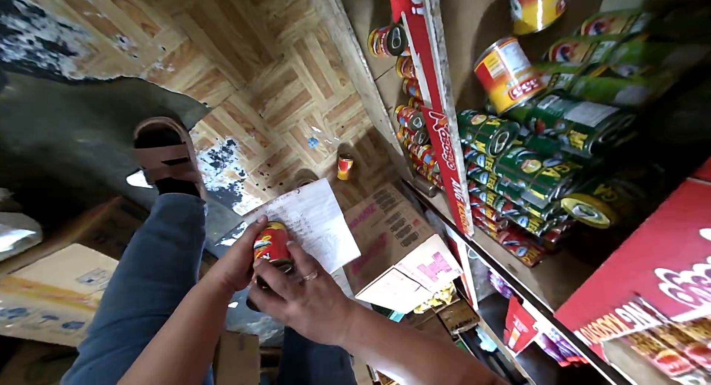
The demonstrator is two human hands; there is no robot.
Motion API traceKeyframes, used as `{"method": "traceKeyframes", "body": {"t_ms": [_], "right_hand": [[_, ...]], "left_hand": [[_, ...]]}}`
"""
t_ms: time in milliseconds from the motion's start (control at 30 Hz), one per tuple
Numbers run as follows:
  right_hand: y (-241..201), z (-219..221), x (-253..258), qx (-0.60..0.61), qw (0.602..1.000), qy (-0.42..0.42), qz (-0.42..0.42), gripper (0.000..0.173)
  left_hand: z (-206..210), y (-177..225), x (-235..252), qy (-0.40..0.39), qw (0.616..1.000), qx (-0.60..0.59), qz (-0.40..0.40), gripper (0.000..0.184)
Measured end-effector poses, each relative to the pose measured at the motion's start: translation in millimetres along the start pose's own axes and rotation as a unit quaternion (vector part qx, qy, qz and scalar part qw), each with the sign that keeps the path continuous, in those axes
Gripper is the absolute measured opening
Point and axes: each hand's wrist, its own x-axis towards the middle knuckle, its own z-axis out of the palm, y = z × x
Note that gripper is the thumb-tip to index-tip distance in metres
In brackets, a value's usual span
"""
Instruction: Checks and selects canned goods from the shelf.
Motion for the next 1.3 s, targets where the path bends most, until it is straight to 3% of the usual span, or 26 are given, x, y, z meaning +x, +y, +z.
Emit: {"method": "traceKeyframes", "body": {"t_ms": [100,167,233,300,367,400,467,533,633,767,867,967,1033,1133,1200,1233,1300], "right_hand": [[14.4,-12.7,-3.4,0.147,0.978,0.118,0.095,0.055],[52.9,-21.4,-7.6,0.198,0.923,0.22,0.246,0.052],[113.8,-31.9,-7.9,0.254,0.81,0.254,0.464,0.06],[192.9,-25.6,-18.5,0.274,0.647,0.353,0.618,0.076],[258.7,-20.2,-31.4,0.289,0.491,0.445,0.691,0.084],[280.9,-21.2,-33.6,0.298,0.437,0.481,0.699,0.08],[303.5,-28.0,-32.5,0.316,0.383,0.534,0.685,0.062],[309.1,-35.0,-31.0,0.336,0.366,0.535,0.683,0.054],[301.0,-47.1,-27.7,0.361,0.402,0.494,0.681,0.05],[320.1,-31.7,-30.2,0.334,0.374,0.572,0.649,0.051],[319.5,-16.4,-30.0,0.266,0.37,0.584,0.672,0.048],[292.4,-12.4,-23.5,0.346,0.39,0.57,0.635,0.041],[253.0,-18.5,-13.2,0.408,0.467,0.533,0.575,0.032],[168.1,-32.2,-3.5,0.41,0.678,0.455,0.407,0.026],[107.7,-53.3,-3.7,0.309,0.836,0.375,0.254,0.025],[78.9,-63.5,0.7,0.225,0.889,0.345,0.201,0.031],[24.3,-71.5,12.2,0.138,0.93,0.313,0.134,0.034]], "left_hand": [[-5.0,3.8,-4.4,0.004,1.0,0.005,-0.002,0.054],[-11.0,3.9,-3.1,0.001,1.0,-0.003,0.005,0.052],[-12.8,4.0,-3.4,0.002,1.0,-0.017,0.019,0.05],[-13.3,4.1,-2.1,0.0,0.999,-0.036,0.04,0.05],[-14.1,7.6,-2.6,-0.004,0.997,-0.055,0.051,0.052],[-15.8,9.0,-3.1,-0.007,0.997,-0.058,0.053,0.052],[-22.4,8.2,-2.0,-0.014,0.997,-0.059,0.056,0.049],[-27.8,7.0,-0.9,-0.024,0.996,-0.067,0.062,0.045],[-33.6,5.8,1.6,-0.043,0.994,-0.058,0.084,0.045],[-33.1,9.6,-0.5,-0.05,0.992,-0.073,0.092,0.041],[-32.7,14.5,-2.3,-0.053,0.989,-0.073,0.113,0.043],[-34.1,20.4,-2.6,-0.038,0.988,-0.1,0.111,0.048],[-36.4,23.9,1.7,-0.02,0.987,-0.108,0.118,0.052],[-52.6,13.6,5.9,-0.034,0.987,-0.122,0.099,0.047],[-51.5,15.8,5.9,-0.04,0.986,-0.132,0.088,0.052],[-49.8,19.4,5.3,-0.035,0.987,-0.13,0.09,0.053],[-44.4,28.2,1.4,-0.021,0.987,-0.113,0.109,0.049]]}}
